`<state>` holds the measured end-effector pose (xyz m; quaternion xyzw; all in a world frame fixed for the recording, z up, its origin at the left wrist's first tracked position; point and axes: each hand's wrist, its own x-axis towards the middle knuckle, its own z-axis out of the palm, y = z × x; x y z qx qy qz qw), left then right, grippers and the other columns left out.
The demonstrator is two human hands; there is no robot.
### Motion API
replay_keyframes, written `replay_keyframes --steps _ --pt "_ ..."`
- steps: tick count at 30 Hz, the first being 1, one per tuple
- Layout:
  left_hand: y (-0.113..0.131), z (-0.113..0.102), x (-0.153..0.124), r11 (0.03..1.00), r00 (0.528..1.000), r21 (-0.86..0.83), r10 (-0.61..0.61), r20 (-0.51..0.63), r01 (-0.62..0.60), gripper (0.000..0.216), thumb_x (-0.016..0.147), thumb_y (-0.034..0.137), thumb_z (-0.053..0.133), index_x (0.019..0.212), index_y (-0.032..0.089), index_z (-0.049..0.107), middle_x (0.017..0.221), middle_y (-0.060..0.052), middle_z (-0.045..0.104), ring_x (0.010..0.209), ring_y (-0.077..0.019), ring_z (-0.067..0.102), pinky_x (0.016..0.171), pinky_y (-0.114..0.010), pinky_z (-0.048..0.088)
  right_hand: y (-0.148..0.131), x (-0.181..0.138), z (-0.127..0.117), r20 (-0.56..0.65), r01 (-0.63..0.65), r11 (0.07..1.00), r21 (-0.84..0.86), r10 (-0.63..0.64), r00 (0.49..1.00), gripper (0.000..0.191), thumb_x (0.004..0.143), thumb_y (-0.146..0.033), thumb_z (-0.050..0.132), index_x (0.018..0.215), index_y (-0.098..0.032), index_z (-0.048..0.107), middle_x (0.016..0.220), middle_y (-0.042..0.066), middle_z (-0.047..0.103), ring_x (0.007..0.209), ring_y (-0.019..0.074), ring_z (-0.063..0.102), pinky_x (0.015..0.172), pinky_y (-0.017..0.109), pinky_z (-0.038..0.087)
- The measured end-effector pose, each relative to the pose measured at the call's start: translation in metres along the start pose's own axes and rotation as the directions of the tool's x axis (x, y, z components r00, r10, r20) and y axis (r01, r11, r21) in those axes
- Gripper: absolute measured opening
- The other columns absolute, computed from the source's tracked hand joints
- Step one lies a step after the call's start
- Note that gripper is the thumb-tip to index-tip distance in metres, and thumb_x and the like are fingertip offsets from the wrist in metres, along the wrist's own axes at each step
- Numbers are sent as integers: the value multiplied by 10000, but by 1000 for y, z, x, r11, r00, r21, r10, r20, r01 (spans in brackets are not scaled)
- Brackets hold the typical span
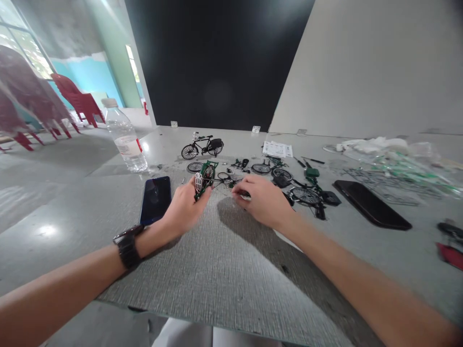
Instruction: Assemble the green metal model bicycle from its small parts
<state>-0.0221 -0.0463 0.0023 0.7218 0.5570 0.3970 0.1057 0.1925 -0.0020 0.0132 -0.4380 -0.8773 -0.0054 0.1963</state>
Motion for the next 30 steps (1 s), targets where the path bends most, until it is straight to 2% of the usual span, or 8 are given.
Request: replay_keyframes --steps 4,9,13,18,21,24,30 --pt "-4 2 2 995 999 -88 -51 -12 50 221 947 320 506 975 153 647 868 -91 706 851 -226 661 806 -406 519 8 2 6 115 9 994 -106 3 993 178 951 -245 563 969 -210 736 993 80 682 936 236 603 598 299 403" --pt "-6 3 2 989 998 -138 -59 8 59 229 939 320 511 996 159 664 922 -104 720 926 -238 669 863 -427 513 15 4 6 134 -17 999 -48 24 991 241 974 -261 528 996 -222 765 1006 87 687 940 244 608 641 325 442" --pt "-6 3 2 991 999 -125 -41 17 42 236 947 321 504 999 159 667 900 -104 715 920 -238 673 842 -418 520 26 7 -3 88 -54 998 23 52 995 284 983 -267 497 993 -228 778 1014 83 701 927 238 623 720 364 476" --pt "-4 3 1 992 999 -121 -27 26 30 250 951 325 492 996 155 669 885 -105 713 901 -238 672 826 -415 525 44 7 -17 -8 -88 996 -3 88 996 307 975 -288 484 1000 -205 779 1012 101 709 910 251 626 748 394 481" --pt "-3 2 0 993 999 -114 -27 43 32 260 955 328 481 985 147 665 884 -108 708 895 -239 672 827 -415 526 52 6 -19 -8 -116 993 -9 116 993 317 977 -289 474 1033 -192 770 1035 110 705 905 249 634 762 395 485" --pt "-2 2 -1 993 998 -115 -24 56 30 263 959 333 478 976 146 661 901 -108 709 904 -240 670 848 -424 523 51 5 -13 43 -94 996 7 94 995 296 962 -246 488 1018 -200 775 1047 106 700 902 239 640 777 385 488" --pt "-2 3 -2 994 999 -106 -7 52 12 251 960 338 478 961 157 652 905 -98 708 885 -231 664 838 -419 528 40 8 -1 121 -43 999 -8 44 992 345 985 -230 448 1130 -229 760 1060 108 694 918 234 632 745 352 488"
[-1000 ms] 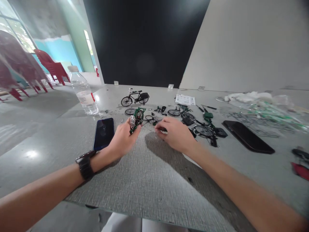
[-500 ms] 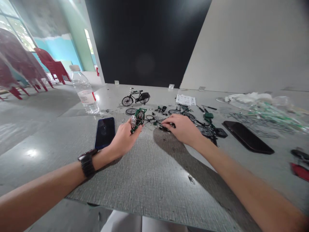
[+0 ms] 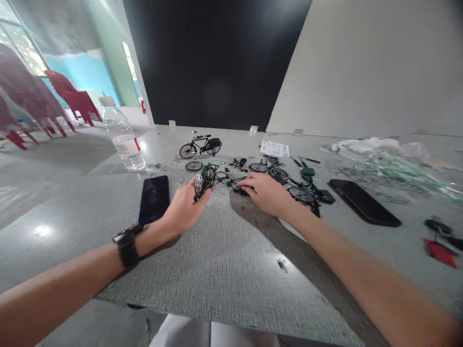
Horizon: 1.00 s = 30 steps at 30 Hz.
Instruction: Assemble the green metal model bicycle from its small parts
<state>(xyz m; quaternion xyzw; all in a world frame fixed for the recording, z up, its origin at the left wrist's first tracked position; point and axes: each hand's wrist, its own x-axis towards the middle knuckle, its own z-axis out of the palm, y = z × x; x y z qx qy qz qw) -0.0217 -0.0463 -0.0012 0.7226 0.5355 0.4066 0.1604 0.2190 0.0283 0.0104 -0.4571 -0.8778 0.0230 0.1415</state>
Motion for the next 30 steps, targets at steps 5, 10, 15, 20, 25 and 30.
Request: replay_keyframes --steps 5,10,15,20,25,30 --pt "-2 2 0 999 999 16 39 -9 -39 261 961 353 470 967 170 656 874 -98 702 852 -235 662 790 -404 537 5 0 0 10 25 995 -100 -24 1000 368 966 -174 426 1101 -226 765 1087 122 689 990 261 608 727 355 487" --pt "-2 3 1 998 1000 53 16 0 -16 255 957 352 466 913 170 639 857 -96 690 807 -233 650 759 -405 520 3 6 5 -58 54 994 -91 -60 997 400 999 -178 365 1191 -165 715 1079 138 660 995 250 600 806 366 482" --pt "0 2 0 997 1000 79 -6 0 6 239 953 355 476 845 179 597 823 -86 671 752 -227 626 731 -404 502 1 13 15 -22 127 970 -209 -135 991 406 916 -62 441 1204 -171 706 1100 141 651 1007 259 574 723 338 453" --pt "-1 3 0 998 1000 65 8 -6 -7 213 951 349 480 859 188 585 841 -84 682 760 -225 635 731 -397 502 4 15 17 -14 139 952 -274 -149 989 408 872 -36 484 1161 -202 720 1080 125 650 1007 257 558 685 329 416" --pt "-1 3 1 998 1000 64 6 -7 -6 224 951 355 477 891 178 601 861 -89 692 780 -224 639 740 -386 501 1 17 15 6 115 951 -286 -118 993 410 881 -39 483 1164 -210 727 1077 119 643 1018 251 547 632 309 378" --pt "1 2 1 998 1000 60 -15 16 14 228 953 349 475 911 166 604 882 -88 687 800 -216 637 766 -376 499 0 20 15 33 110 946 -305 -105 994 396 865 -26 525 1158 -200 728 1061 118 635 1023 249 546 597 289 343"
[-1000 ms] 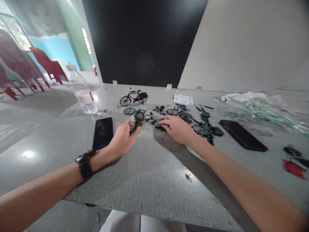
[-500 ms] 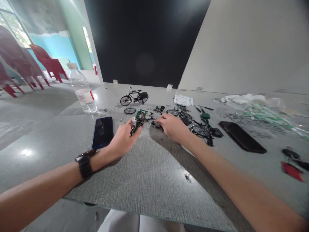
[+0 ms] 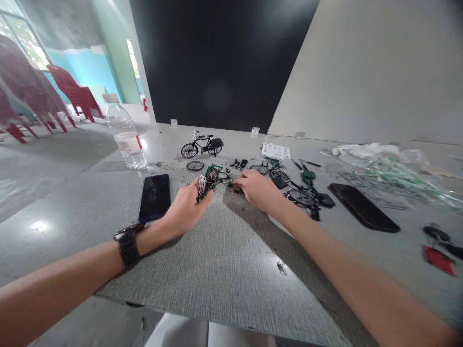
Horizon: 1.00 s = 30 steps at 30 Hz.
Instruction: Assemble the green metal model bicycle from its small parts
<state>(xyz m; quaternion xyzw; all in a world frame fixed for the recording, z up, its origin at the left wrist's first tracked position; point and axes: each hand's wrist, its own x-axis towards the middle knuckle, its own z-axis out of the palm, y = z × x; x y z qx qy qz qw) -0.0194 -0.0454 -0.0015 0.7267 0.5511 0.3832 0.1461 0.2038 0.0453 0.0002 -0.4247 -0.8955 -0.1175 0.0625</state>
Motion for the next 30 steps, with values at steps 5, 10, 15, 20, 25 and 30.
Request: replay_keyframes --steps 5,10,15,20,25,30 --pt "1 0 0 1000 1000 7 7 -15 -7 212 947 344 481 866 179 587 848 -79 675 756 -206 614 724 -365 482 0 1 0 5 2 1000 -8 -2 1000 371 861 -27 544 1128 -201 734 1049 117 637 1022 251 547 567 283 314" --pt "1 0 0 1000 1000 -1 5 1 -5 224 950 340 474 904 165 606 858 -83 673 771 -213 621 755 -387 485 0 3 -1 19 -10 1000 -3 10 1000 372 869 -25 524 1118 -197 739 1044 120 636 1031 261 543 597 293 345" --pt "0 1 0 1000 1000 -3 6 -5 -6 224 950 346 474 879 171 595 831 -71 661 753 -204 610 744 -378 480 0 3 -2 19 -2 1000 15 2 1000 354 880 -24 507 1091 -186 741 1025 121 638 992 244 548 636 294 362" --pt "-1 1 0 1000 1000 -21 5 1 -5 224 950 345 472 907 170 605 857 -76 670 776 -208 614 767 -388 479 0 2 -1 -2 12 1000 2 -12 1000 344 890 -24 490 1084 -178 729 1034 122 633 1003 243 538 645 298 357" --pt "0 0 0 1000 1000 -26 -18 7 18 218 949 349 475 870 178 585 841 -75 670 773 -215 612 758 -392 475 -2 1 -3 2 1 1000 -9 0 1000 327 892 -22 498 1087 -174 712 1074 126 637 1033 258 534 630 299 349" --pt "2 -1 -1 998 999 -38 -40 25 41 220 950 347 470 914 169 595 866 -86 675 818 -232 629 784 -405 477 -3 -1 -4 -15 -41 999 -6 41 999 309 919 -60 494 1135 -183 677 1131 134 636 1045 276 523 612 297 356"
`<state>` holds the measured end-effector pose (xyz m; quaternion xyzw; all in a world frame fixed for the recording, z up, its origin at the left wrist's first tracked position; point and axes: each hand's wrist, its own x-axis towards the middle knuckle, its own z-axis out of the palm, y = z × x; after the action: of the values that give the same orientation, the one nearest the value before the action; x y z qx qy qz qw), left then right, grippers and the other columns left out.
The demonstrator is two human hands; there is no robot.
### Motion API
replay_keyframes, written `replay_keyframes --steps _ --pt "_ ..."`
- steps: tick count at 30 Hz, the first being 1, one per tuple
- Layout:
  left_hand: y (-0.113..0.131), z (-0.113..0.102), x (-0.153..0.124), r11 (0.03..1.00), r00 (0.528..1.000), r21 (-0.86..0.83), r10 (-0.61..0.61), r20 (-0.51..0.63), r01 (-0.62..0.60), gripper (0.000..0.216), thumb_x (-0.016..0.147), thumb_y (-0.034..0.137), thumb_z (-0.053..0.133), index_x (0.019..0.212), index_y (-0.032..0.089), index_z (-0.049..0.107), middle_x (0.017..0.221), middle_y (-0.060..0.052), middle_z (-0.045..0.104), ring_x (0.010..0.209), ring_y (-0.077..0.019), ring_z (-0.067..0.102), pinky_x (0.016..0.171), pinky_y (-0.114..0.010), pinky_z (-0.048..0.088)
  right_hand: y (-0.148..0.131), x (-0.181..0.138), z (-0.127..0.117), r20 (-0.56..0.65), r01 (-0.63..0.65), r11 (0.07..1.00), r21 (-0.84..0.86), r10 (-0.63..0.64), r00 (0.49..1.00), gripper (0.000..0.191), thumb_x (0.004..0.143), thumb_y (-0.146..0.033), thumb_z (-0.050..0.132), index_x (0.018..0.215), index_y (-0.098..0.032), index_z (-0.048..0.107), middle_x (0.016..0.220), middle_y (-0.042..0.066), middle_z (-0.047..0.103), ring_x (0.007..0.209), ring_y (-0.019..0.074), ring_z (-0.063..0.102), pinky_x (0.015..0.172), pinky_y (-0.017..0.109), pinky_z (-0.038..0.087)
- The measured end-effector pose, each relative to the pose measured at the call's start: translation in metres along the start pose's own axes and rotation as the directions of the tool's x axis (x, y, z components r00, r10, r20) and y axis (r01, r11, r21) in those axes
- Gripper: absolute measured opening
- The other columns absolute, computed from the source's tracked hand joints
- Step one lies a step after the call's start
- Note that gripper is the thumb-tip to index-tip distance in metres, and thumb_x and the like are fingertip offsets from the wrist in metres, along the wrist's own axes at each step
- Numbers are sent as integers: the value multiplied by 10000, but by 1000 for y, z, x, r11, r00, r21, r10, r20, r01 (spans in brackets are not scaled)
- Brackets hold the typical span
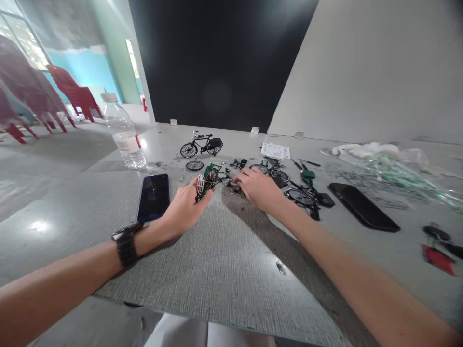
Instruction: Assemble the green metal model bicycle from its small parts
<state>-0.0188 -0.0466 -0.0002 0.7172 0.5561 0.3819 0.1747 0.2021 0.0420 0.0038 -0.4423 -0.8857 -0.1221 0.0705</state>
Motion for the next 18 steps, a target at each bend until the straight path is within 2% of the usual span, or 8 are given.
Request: replay_keyframes --steps 5,10,14,18 --pt "0 0 1 1000 1000 0 12 -5 -12 231 951 350 467 938 169 610 880 -91 683 831 -234 637 796 -410 484 1 -1 2 -41 -3 997 72 5 999 301 953 -104 435 1126 -184 667 1130 130 632 1051 289 506 734 347 422" --pt "-1 -1 1 999 1000 32 27 -16 -26 245 951 354 465 902 167 616 906 -104 687 828 -236 638 787 -409 492 -8 -5 -8 -108 12 970 243 15 994 339 1016 -208 334 1089 -170 663 1102 126 640 1006 271 520 880 406 420" --pt "-1 -1 1 999 999 26 32 -28 -31 231 951 346 471 929 166 615 937 -103 691 827 -229 640 797 -409 502 -24 -12 -25 -88 -22 919 393 62 994 319 1018 -224 339 1077 -171 648 1113 121 644 1037 265 538 889 402 429" --pt "0 -1 1 999 999 35 29 -34 -27 222 954 353 474 906 177 602 891 -91 682 761 -218 629 738 -395 506 -41 -20 -40 -129 -8 851 525 89 988 276 1025 -257 378 1084 -188 638 1110 115 642 1071 262 561 871 388 457"
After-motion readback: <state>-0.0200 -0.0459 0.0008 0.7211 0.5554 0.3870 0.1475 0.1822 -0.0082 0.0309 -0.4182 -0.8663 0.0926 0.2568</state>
